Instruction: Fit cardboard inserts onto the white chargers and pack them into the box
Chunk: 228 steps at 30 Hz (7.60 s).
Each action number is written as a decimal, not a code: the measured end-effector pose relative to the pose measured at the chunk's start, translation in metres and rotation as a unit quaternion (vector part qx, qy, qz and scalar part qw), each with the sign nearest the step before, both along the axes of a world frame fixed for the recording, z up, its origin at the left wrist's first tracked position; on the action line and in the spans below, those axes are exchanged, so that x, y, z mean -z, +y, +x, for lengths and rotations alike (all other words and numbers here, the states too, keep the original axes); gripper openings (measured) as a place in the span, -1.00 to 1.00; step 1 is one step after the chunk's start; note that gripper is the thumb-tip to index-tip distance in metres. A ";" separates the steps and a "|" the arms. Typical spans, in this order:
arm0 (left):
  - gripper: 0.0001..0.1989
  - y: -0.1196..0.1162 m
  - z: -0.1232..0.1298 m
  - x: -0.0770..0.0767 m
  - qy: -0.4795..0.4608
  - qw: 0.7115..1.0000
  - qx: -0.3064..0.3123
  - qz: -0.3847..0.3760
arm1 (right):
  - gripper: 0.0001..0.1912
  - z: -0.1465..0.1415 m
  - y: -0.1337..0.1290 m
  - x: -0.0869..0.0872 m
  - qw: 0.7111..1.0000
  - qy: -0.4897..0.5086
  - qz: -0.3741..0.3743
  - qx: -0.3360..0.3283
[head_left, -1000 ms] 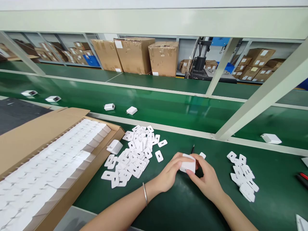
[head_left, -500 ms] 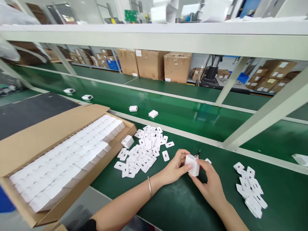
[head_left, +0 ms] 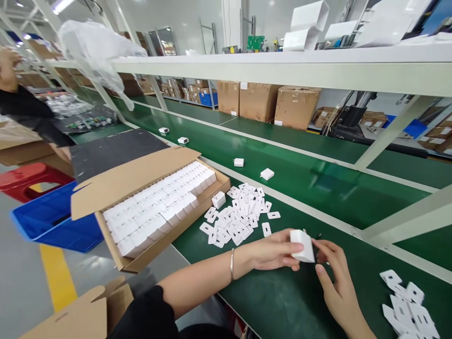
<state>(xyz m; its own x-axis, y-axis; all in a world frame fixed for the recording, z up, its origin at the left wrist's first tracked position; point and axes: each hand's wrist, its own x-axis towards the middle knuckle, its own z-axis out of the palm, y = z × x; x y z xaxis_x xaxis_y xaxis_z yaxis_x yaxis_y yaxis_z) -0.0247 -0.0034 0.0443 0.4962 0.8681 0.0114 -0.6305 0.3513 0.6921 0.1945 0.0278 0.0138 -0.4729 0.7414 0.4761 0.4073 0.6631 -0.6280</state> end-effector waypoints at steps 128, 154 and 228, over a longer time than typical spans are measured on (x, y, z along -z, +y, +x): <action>-0.66 -0.021 0.016 0.044 0.446 0.819 -0.110 0.343 | -0.68 -0.024 -0.022 0.006 0.931 0.181 -0.289 0.129; -0.59 -0.012 0.012 0.046 0.371 0.865 -0.146 0.304 | -0.61 -0.020 -0.021 0.004 0.933 0.187 -0.307 0.032; -0.43 -0.009 0.017 0.049 0.344 0.867 -0.203 0.298 | -0.55 -0.020 -0.024 0.016 0.959 0.069 -0.269 0.060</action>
<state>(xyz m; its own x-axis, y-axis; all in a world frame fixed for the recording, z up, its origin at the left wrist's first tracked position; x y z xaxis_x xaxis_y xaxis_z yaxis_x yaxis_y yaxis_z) -0.0080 -0.0125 -0.0045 0.2189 0.9143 0.3407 0.0158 -0.3525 0.9357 0.1747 0.0034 -0.0017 -0.3279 0.9427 0.0610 0.3484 0.1807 -0.9198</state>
